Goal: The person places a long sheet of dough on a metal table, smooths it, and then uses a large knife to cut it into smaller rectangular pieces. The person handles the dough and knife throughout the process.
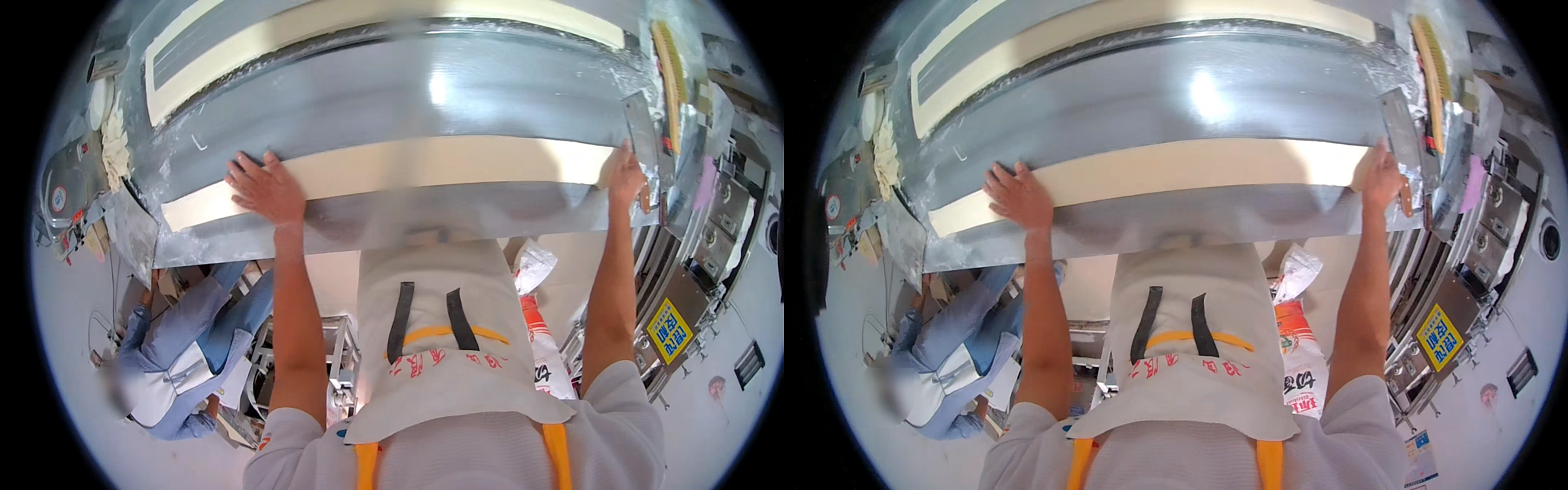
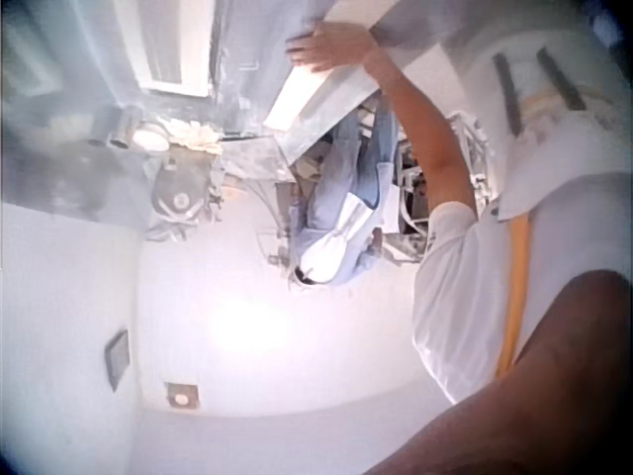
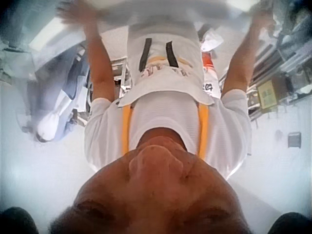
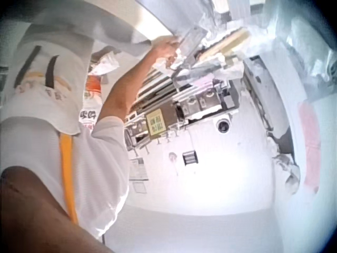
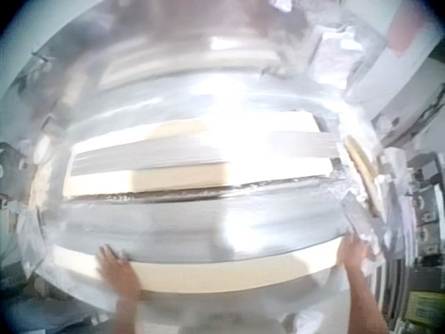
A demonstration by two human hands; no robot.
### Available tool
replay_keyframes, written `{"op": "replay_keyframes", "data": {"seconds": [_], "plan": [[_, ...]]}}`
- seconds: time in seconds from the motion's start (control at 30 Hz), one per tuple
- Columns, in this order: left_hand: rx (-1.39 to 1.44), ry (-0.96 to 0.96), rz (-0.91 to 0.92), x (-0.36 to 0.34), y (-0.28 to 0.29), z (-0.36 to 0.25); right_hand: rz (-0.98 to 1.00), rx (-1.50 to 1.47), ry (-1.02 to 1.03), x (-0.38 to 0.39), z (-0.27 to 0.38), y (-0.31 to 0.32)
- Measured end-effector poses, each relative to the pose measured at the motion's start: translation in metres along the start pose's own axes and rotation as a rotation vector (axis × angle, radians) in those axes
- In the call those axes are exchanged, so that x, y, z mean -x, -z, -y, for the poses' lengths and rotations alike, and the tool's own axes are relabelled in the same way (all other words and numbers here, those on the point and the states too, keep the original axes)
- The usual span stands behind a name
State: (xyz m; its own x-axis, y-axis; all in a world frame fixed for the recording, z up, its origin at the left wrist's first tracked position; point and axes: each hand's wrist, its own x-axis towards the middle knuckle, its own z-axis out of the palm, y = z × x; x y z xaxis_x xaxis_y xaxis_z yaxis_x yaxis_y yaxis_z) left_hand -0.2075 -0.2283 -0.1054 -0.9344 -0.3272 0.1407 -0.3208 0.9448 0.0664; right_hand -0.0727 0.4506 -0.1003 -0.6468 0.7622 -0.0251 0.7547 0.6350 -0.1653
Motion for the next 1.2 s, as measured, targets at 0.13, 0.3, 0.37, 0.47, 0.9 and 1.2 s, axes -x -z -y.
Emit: {"op": "replay_keyframes", "data": {"seconds": [0.13,0.3,0.37,0.47,0.9,1.2], "plan": [[-0.051,-0.024,-0.048,-0.001,0.000,-0.004,-0.056,-0.220,-0.013,0.019,0.027,0.021],[0.019,0.018,0.044,0.001,0.005,-0.006,-0.030,-0.495,0.036,0.024,0.044,0.035],[0.019,-0.003,0.026,0.002,0.005,-0.006,0.005,-0.558,0.037,0.021,0.040,0.031],[0.024,-0.005,0.012,0.003,0.002,-0.007,0.112,-0.601,-0.042,0.019,0.033,0.030],[-0.012,0.003,-0.004,0.001,-0.008,0.004,-0.145,-0.332,0.028,-0.016,0.014,0.131],[-0.005,0.019,0.081,-0.001,-0.002,-0.003,-0.070,-0.218,0.041,-0.043,-0.020,0.123]]}}
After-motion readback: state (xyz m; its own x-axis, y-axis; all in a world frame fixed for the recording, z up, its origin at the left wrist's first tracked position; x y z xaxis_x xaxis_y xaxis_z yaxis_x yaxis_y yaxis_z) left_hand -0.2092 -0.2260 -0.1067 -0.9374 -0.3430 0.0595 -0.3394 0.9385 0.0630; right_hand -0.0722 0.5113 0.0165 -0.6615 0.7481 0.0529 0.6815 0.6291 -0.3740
